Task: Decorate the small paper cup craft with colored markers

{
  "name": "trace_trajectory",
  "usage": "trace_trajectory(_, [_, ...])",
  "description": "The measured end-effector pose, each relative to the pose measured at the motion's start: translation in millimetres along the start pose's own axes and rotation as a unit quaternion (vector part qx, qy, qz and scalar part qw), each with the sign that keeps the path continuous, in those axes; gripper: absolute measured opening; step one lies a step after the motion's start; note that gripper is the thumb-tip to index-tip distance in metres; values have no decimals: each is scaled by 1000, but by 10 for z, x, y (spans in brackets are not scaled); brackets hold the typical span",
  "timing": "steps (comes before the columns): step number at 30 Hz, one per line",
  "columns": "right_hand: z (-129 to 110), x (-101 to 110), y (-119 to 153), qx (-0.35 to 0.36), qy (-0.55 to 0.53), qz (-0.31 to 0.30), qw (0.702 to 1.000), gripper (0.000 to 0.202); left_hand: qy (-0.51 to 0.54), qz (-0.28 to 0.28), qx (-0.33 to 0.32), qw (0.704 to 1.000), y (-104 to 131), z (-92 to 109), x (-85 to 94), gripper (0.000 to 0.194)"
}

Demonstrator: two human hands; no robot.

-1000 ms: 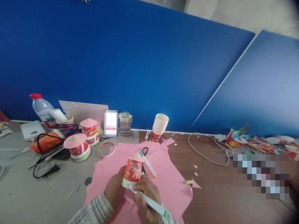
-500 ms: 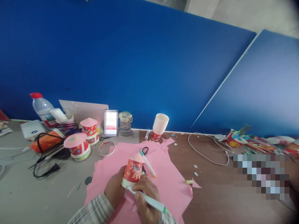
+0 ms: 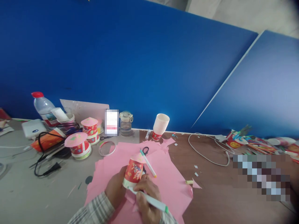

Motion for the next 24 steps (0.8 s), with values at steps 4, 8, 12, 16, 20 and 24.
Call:
trace_trajectory(4, [13,17,-28,-13,-11,-32,999,19,-5,13,3,1000,-2,-2,-4,20])
trace_trajectory(8, [31,53,-44,-38,-28,-32,998,25,-2,16,-5,1000,5,-23,-10,22])
trace_trajectory(12, [12,48,-40,-29,-20,-21,999,29,2,12,-10,1000,6,-6,-4,19])
trace_trajectory(16, [-30,30,-47,-9,-4,-20,1000,29,-4,10,3,1000,4,36,4,18])
trace_trajectory(20, [-15,23,-56,-11,-8,-33,999,27,-3,8,-1,1000,5,33,3,19])
trace_trajectory(24, [32,31,-57,-40,-33,-28,998,28,-7,9,-2,1000,7,-2,-1,21])
Point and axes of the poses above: each hand's wrist, its own y-axis away from the middle knuckle, its own x-axis out of the back of the hand, z = x × y, the point moved 2 cm from there along -y, towards the middle knuckle, and after that the axes turned 5 degrees about -z, right-handed, at the moved point
